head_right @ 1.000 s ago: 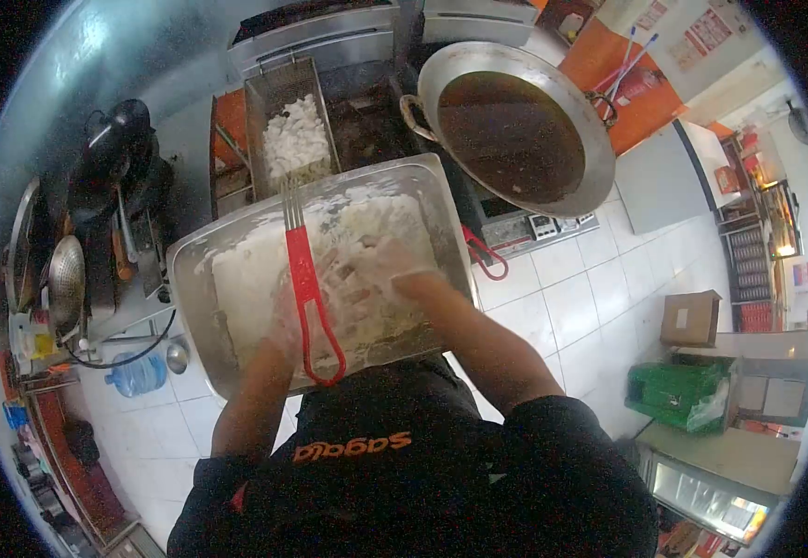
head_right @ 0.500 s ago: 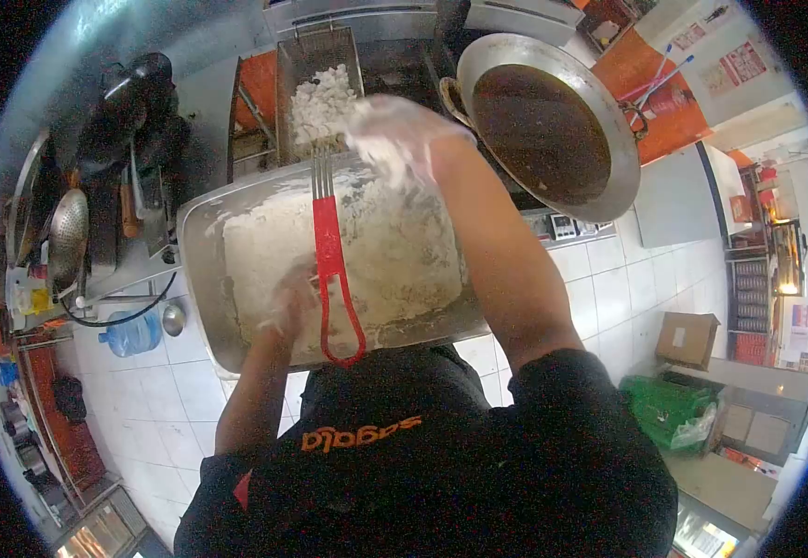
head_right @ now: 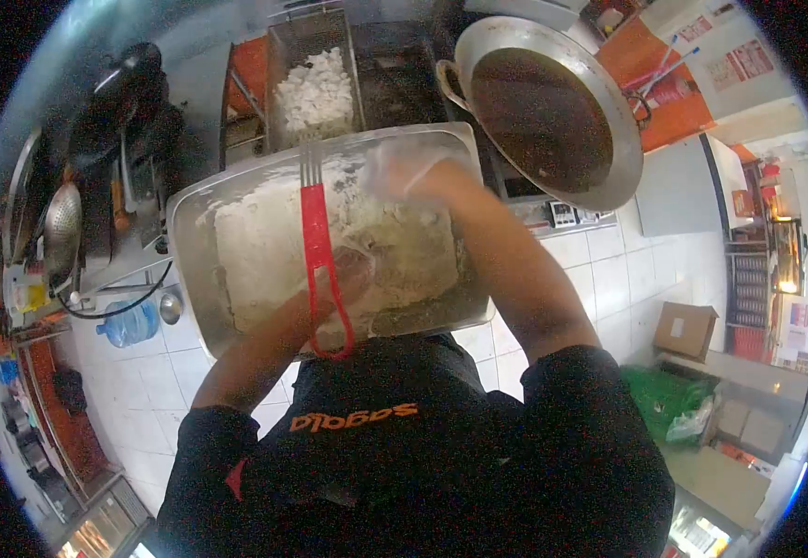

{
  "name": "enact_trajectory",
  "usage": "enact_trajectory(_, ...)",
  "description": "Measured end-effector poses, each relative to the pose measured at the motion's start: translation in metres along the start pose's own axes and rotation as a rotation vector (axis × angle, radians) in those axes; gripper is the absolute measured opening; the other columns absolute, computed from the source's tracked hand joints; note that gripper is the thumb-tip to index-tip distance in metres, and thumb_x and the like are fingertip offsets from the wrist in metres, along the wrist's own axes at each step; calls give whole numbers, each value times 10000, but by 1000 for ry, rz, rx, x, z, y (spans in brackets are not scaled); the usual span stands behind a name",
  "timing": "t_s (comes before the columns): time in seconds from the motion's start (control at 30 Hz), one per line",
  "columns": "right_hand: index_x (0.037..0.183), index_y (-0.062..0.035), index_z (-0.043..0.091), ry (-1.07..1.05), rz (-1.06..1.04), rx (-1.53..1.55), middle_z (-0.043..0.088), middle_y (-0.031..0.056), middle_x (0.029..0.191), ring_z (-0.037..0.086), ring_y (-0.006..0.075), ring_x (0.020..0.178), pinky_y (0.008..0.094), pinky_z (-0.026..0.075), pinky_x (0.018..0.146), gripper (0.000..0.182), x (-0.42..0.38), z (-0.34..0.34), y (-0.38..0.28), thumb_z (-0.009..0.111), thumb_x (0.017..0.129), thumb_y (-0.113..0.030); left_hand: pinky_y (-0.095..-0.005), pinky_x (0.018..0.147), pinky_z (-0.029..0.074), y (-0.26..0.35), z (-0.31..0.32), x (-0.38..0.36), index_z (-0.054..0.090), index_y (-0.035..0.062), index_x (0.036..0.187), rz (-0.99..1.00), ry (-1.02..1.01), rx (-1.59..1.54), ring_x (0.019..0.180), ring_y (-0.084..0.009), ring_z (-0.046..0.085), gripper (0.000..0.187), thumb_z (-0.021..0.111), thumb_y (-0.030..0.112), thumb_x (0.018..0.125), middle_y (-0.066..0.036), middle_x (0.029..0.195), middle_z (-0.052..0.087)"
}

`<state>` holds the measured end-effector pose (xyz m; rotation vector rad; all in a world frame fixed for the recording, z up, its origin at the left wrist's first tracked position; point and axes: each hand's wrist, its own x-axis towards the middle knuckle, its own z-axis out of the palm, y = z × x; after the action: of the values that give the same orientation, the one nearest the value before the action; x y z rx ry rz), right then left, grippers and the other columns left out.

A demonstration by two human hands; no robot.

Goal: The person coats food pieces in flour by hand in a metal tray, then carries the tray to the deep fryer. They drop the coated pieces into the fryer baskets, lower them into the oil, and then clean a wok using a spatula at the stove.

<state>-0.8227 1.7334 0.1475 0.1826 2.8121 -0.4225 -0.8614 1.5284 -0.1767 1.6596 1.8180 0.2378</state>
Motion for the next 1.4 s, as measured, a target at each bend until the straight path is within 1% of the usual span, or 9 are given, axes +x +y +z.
enact_trajectory(0.13,1184,-34,642,4,41,-157,668,183,1151,649,346,1071,439,516,948,328,27,207,80,512,935,-203,-449,905,503,13,-26,9,566,25,1303,36,-77,81,1058,-303,595,467,617,286,918,-149,1160,623)
enact_trajectory(0.27,1372,-47,508,-282,187,-49,540,185,1391,508,344,1303,447,418,1093,455,-11,124,28,502,949,-215,-446,848,515,17,-79,-17,597,30,1272,-27,-119,-218,957,-320,622,459,642,282,891,-149,1071,648)
enact_trajectory(0.37,1175,8,621,80,241,128,614,260,1258,607,402,1162,488,472,1007,347,-17,155,55,545,896,-183,-443,805,525,24,-109,-34,621,34,1250,-134,-84,-561,882,-332,643,453,661,279,871,-150,1004,668)
enact_trajectory(0.5,1268,-11,559,-89,274,36,595,255,1300,589,419,1195,499,468,1014,374,-18,161,62,481,936,-164,-432,790,527,-10,-45,-24,697,36,1118,41,66,-840,868,-331,650,366,682,277,843,-142,994,675)
enact_trajectory(0.63,1368,-27,483,-350,454,183,531,248,1411,528,426,1299,507,431,1075,418,-47,149,40,426,981,-174,-428,702,530,28,-32,-9,711,51,897,284,-163,404,731,-296,661,181,615,202,870,-127,832,682)
enact_trajectory(0.73,1347,-7,499,-471,381,124,555,250,1380,555,416,1268,502,455,1047,408,-66,208,45,434,982,-175,-431,725,535,-3,42,1,730,67,890,297,2,446,780,-295,664,172,628,201,858,-128,800,680)
enact_trajectory(0.87,1321,10,539,-371,376,209,584,248,1342,590,383,1232,491,488,1004,419,-83,201,13,480,973,-215,-464,764,543,61,-48,-8,739,15,842,-27,-174,117,837,-379,682,162,649,146,809,-213,866,702)
enact_trajectory(1.13,1246,50,604,-614,235,55,621,269,1264,627,389,1164,487,524,929,445,-69,204,15,613,904,-236,-466,809,541,92,-84,-25,723,2,973,8,-224,156,875,-382,690,230,648,180,848,-248,895,692)
enact_trajectory(1.4,1125,-40,693,-303,269,492,698,233,1081,682,367,1020,463,527,901,375,-73,164,17,600,915,-336,-373,806,558,33,-113,-75,606,71,1263,-103,-65,-1243,919,-216,668,356,636,213,938,-68,1064,660)
